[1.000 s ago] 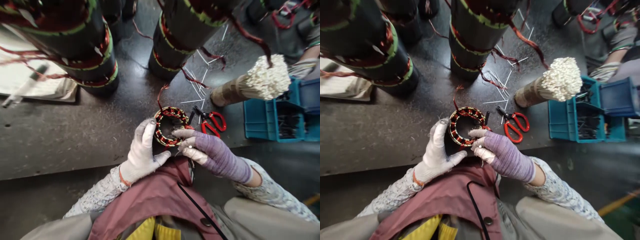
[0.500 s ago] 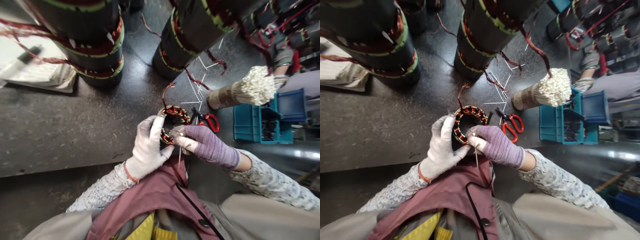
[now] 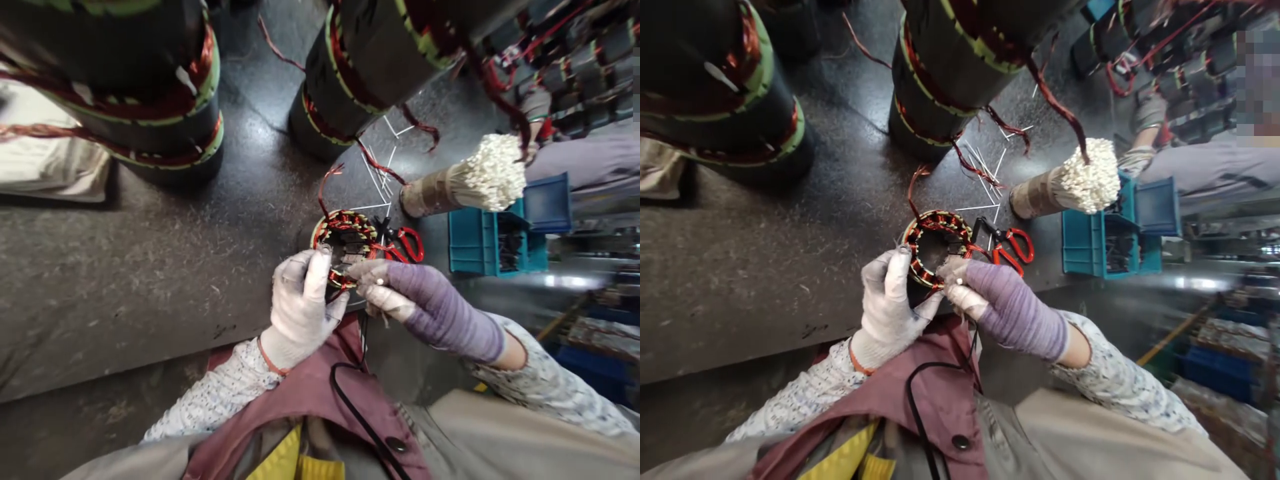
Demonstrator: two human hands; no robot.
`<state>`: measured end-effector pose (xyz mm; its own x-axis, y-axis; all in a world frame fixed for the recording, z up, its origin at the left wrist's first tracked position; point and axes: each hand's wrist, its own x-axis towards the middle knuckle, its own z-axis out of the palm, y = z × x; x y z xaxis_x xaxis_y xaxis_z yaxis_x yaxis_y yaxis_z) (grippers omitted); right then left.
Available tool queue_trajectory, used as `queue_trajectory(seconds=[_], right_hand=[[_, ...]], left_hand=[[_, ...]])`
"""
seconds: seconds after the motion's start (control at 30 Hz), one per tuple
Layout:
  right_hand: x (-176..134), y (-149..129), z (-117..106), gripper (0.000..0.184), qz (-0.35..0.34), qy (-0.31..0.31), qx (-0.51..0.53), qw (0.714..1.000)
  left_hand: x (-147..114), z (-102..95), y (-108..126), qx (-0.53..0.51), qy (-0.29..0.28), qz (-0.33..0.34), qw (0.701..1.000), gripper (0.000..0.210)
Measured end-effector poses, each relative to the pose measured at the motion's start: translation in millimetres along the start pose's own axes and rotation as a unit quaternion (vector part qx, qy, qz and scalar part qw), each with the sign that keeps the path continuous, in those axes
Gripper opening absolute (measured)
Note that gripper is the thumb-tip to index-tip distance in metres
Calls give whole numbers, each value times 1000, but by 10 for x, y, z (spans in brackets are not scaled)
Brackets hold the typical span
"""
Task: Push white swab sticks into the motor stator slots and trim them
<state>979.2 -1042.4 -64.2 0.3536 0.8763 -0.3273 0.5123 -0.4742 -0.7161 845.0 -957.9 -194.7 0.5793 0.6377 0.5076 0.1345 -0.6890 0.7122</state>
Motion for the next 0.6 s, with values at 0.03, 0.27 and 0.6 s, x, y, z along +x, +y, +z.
queue_trajectory(seconds=[0.03, 0.27, 0.6], right_hand=[[-5, 9, 52, 23, -15, -19, 0, 1000], [-423, 132, 257, 30, 0, -34, 120, 992], [-1009, 692, 515, 26, -246, 316, 103, 911]], left_hand=[[3, 6, -5, 2, 0, 2, 1000, 92], [-33, -21, -8, 41, -8, 14, 999, 82], [731, -239, 232, 163, -393, 224, 877, 28]])
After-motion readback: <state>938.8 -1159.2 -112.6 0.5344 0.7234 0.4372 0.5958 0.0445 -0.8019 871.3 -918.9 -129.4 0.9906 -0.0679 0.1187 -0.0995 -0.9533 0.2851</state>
